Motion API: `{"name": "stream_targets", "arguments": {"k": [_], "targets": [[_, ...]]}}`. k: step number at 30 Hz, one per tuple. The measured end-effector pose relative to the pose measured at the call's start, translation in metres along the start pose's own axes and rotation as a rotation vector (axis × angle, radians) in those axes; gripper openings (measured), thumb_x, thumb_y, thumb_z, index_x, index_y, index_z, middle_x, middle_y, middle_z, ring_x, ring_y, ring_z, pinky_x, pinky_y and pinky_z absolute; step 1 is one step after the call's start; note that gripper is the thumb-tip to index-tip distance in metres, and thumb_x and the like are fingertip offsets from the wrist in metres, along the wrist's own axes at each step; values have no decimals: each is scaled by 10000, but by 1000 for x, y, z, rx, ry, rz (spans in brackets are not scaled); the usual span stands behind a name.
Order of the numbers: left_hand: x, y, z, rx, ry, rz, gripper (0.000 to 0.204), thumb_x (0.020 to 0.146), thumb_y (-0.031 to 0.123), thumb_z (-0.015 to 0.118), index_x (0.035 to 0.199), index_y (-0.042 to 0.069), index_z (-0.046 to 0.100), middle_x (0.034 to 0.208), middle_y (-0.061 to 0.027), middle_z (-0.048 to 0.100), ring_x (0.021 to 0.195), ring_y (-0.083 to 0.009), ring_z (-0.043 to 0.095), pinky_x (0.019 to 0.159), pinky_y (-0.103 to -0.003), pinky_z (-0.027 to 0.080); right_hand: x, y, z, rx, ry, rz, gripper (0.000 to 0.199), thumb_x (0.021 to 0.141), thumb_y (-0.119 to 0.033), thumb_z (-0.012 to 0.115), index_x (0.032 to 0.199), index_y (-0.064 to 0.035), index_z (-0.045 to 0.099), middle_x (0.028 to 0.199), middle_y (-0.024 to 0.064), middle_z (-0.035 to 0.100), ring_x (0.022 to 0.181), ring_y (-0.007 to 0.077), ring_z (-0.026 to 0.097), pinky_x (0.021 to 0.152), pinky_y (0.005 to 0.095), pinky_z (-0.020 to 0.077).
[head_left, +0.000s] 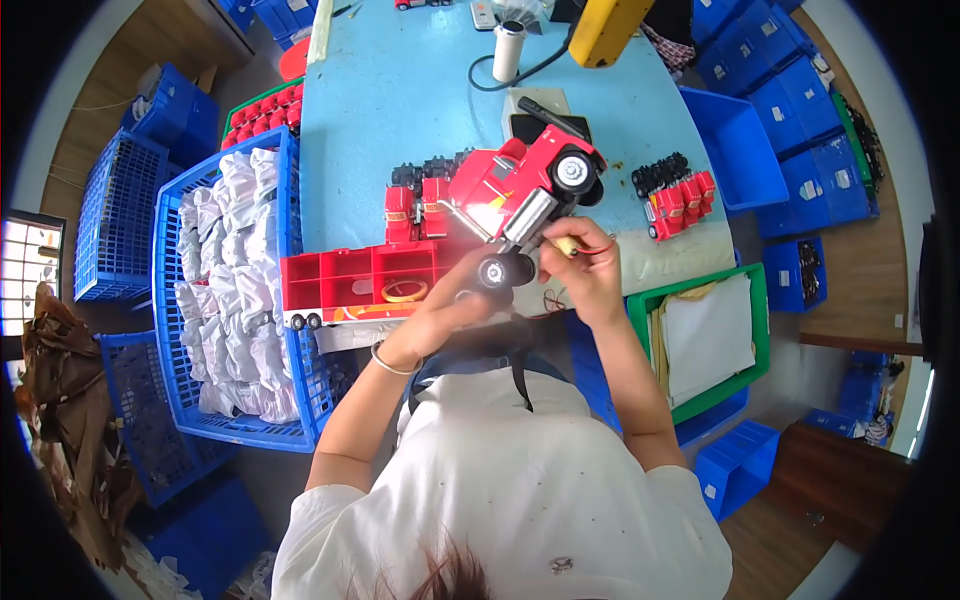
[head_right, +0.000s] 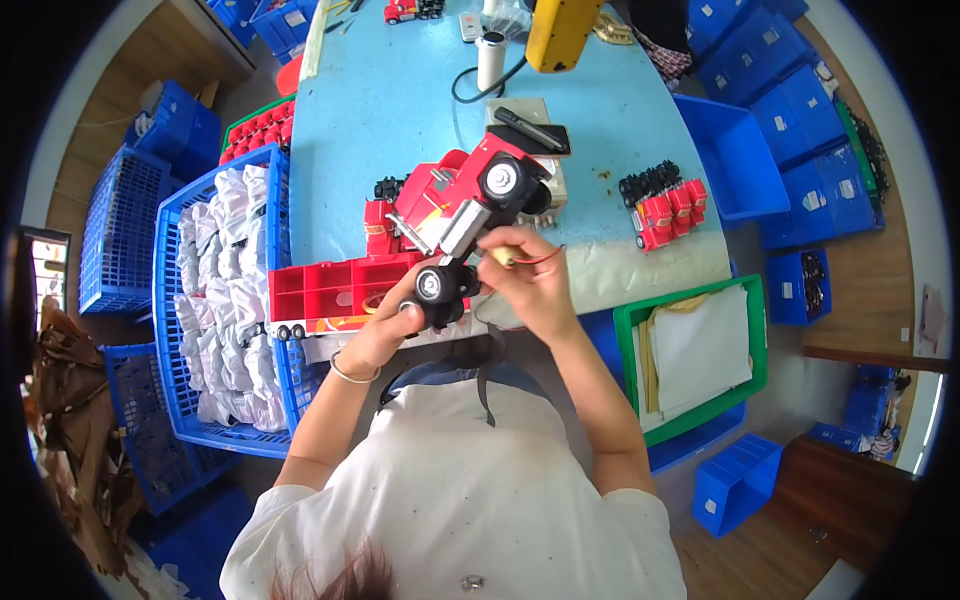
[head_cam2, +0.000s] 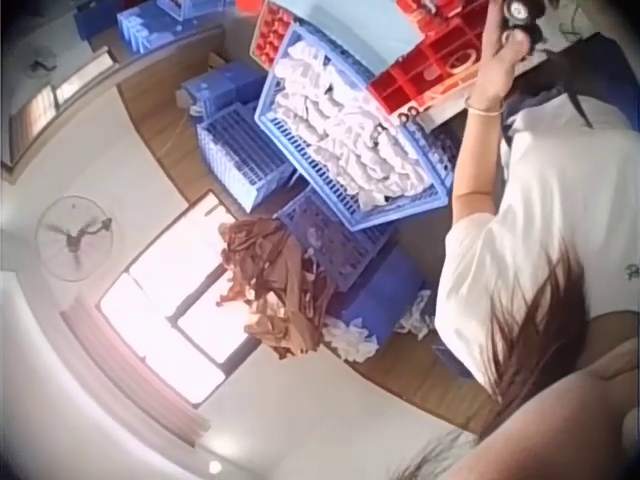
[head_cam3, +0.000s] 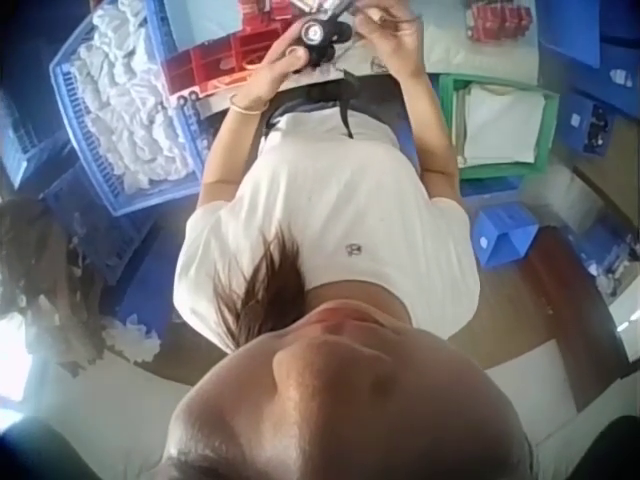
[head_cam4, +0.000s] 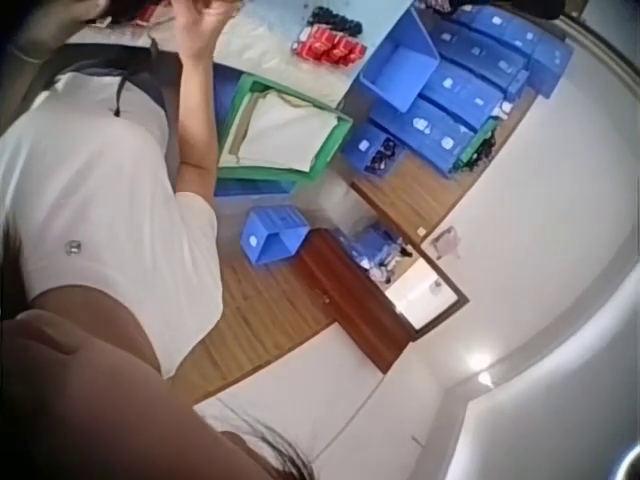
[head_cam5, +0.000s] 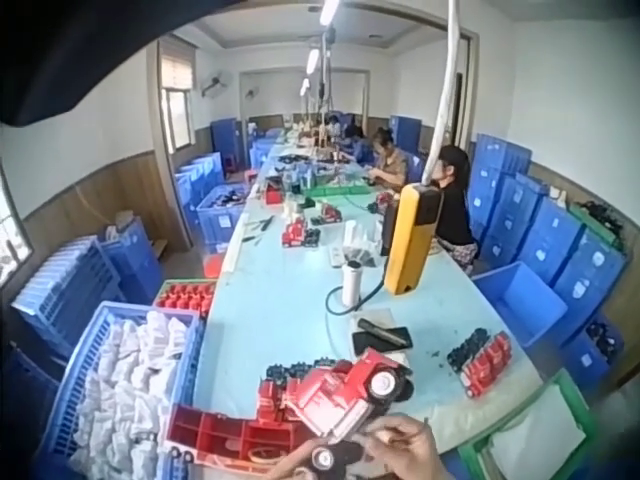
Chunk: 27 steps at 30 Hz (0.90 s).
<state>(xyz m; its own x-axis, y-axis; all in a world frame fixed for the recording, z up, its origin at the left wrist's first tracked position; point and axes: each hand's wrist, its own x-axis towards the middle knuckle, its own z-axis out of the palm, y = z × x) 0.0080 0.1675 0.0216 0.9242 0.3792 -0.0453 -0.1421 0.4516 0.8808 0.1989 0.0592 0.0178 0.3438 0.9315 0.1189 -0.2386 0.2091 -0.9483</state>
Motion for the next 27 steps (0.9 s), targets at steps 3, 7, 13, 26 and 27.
{"name": "stream_targets", "arguments": {"k": [3,7,13,26,27], "targets": [[-2,-2,-6,168,81,46,707,815,275,632,1376,15,289,1243,-131,475,1049,-222,528,898,-338,430,6,4,-10,5,78,118,603,778,-292,729,1247,-49,438,1122,97,545,933,192,558,733,313,483],[2,-9,-7,509,122,182,692,800,166,658,1371,19,296,1257,-122,468,1101,-222,505,945,-353,409,0,3,16,213,185,-55,666,724,-319,774,1242,-70,437,1168,76,525,1052,207,529,835,326,462],[4,14,-5,190,207,240,582,815,160,649,1308,37,367,1275,-111,476,1103,-210,536,863,-325,466,10,16,13,-453,-46,-113,752,665,-317,794,1276,-121,402,1240,115,503,1167,269,477,955,464,377],[25,20,-179,968,993,392,418,853,134,597,1216,30,415,928,-99,624,811,-152,620,665,-287,509,75,105,-330,-1392,722,-287,244,925,-158,473,1098,-3,547,1075,156,575,1004,290,522,901,386,377],[30,12,-198,980,1022,394,418,853,134,597,1216,30,415,928,-99,624,811,-152,620,665,-287,509,82,112,-358,-1323,747,-212,263,928,-167,467,1107,12,539,1113,165,566,1037,297,516,919,387,371]]}}
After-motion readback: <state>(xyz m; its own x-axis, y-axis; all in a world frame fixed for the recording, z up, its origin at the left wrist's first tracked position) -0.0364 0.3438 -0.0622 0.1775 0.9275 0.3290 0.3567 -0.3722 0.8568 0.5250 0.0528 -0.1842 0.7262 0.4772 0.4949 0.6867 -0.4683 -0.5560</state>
